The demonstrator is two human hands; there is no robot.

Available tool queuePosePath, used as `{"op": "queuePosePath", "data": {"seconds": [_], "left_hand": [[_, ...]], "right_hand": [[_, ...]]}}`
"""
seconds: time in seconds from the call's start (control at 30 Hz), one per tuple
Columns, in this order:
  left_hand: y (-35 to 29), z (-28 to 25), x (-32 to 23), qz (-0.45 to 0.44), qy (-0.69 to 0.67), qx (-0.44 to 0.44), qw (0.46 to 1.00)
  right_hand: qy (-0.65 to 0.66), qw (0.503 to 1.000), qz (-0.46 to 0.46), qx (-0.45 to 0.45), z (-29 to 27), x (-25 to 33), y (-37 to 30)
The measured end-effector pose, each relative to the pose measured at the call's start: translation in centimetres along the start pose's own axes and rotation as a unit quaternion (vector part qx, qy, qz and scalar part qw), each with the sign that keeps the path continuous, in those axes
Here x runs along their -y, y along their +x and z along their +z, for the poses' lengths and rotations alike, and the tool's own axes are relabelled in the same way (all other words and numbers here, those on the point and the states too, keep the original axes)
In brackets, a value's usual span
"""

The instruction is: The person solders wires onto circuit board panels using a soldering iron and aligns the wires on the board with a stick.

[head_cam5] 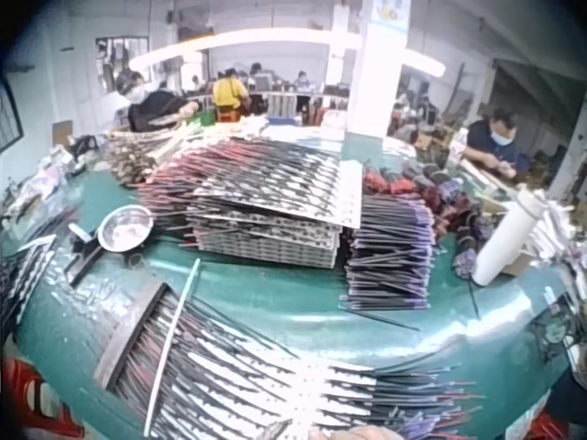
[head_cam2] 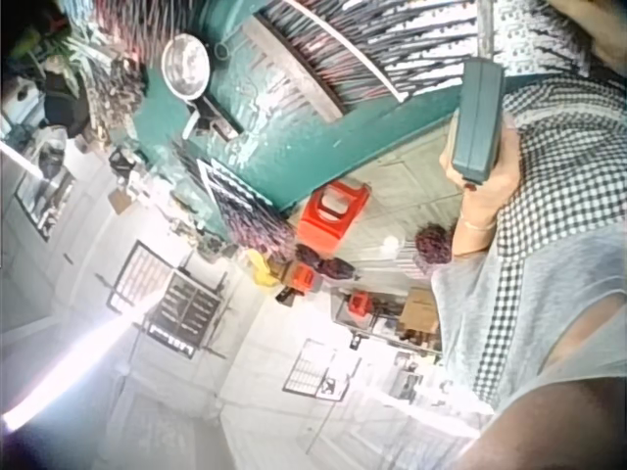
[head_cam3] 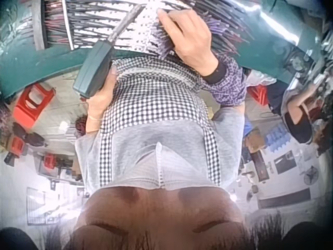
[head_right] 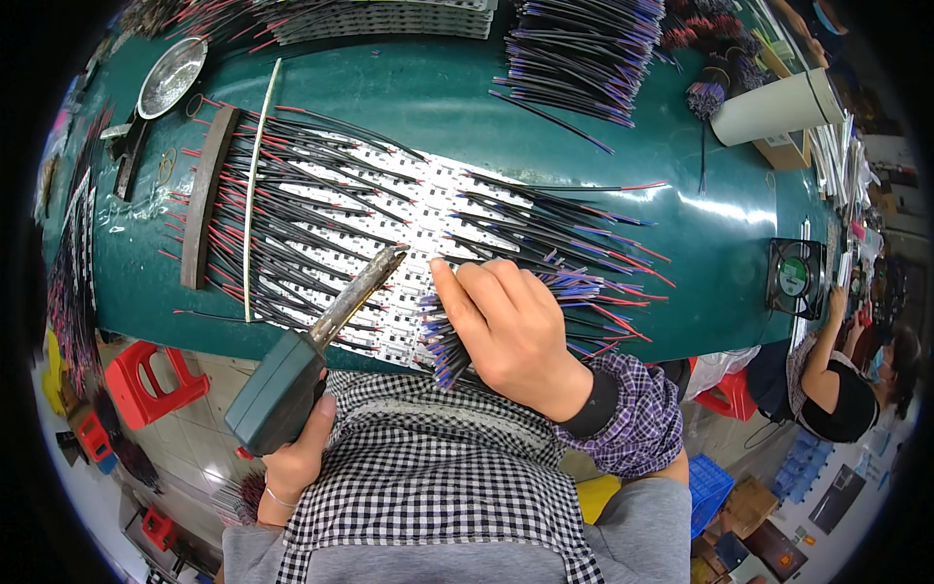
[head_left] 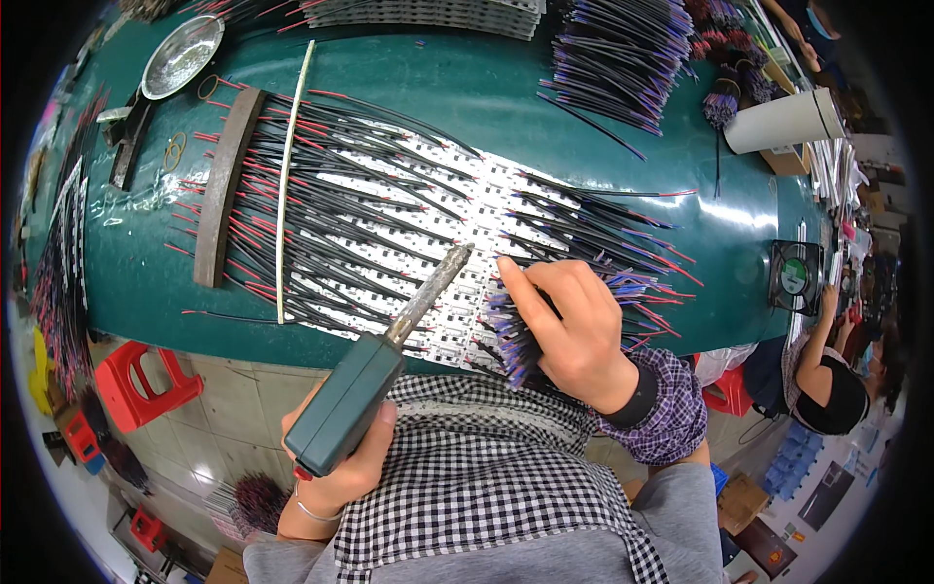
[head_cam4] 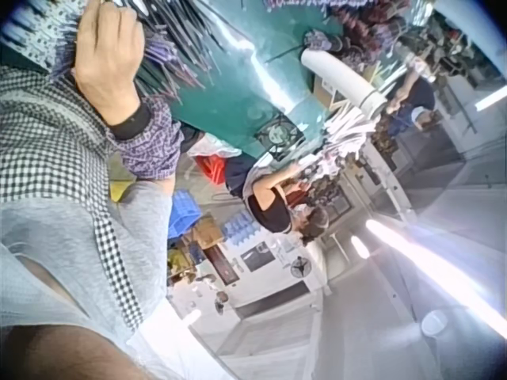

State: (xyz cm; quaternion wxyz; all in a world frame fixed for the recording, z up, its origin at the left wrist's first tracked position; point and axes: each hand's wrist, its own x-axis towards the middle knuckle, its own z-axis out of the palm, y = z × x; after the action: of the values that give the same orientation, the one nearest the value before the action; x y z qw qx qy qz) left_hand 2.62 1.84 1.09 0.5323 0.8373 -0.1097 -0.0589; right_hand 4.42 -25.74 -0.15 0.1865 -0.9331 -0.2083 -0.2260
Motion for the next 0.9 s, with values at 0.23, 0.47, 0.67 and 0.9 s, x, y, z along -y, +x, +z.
{"op": "queuePosePath", "data": {"seconds": [0.23, 0.47, 0.67, 0.9], "left_hand": [[-0.3, -0.1, -0.1, -0.033, 0.017, 0.029, 0.999], [1.3, -0.2, -1.3, 0.083, 0.101, 0.082, 0.988], [1.6, 0.2, -1.9, 0.058, 0.044, 0.069, 0.995], [1.5, 0.0, -1.5, 0.056, 0.047, 0.08, 0.994]], "right_hand": [[-0.029, 0.999, 0.008, 0.027, 1.1, 0.0, -0.7], [-0.036, 0.999, 0.006, 0.027, 1.6, 0.2, -0.6], [-0.035, 0.999, 0.008, 0.032, 1.7, 0.3, -0.6], [-0.05, 0.998, -0.001, 0.033, 1.8, 0.3, -0.6]]}}
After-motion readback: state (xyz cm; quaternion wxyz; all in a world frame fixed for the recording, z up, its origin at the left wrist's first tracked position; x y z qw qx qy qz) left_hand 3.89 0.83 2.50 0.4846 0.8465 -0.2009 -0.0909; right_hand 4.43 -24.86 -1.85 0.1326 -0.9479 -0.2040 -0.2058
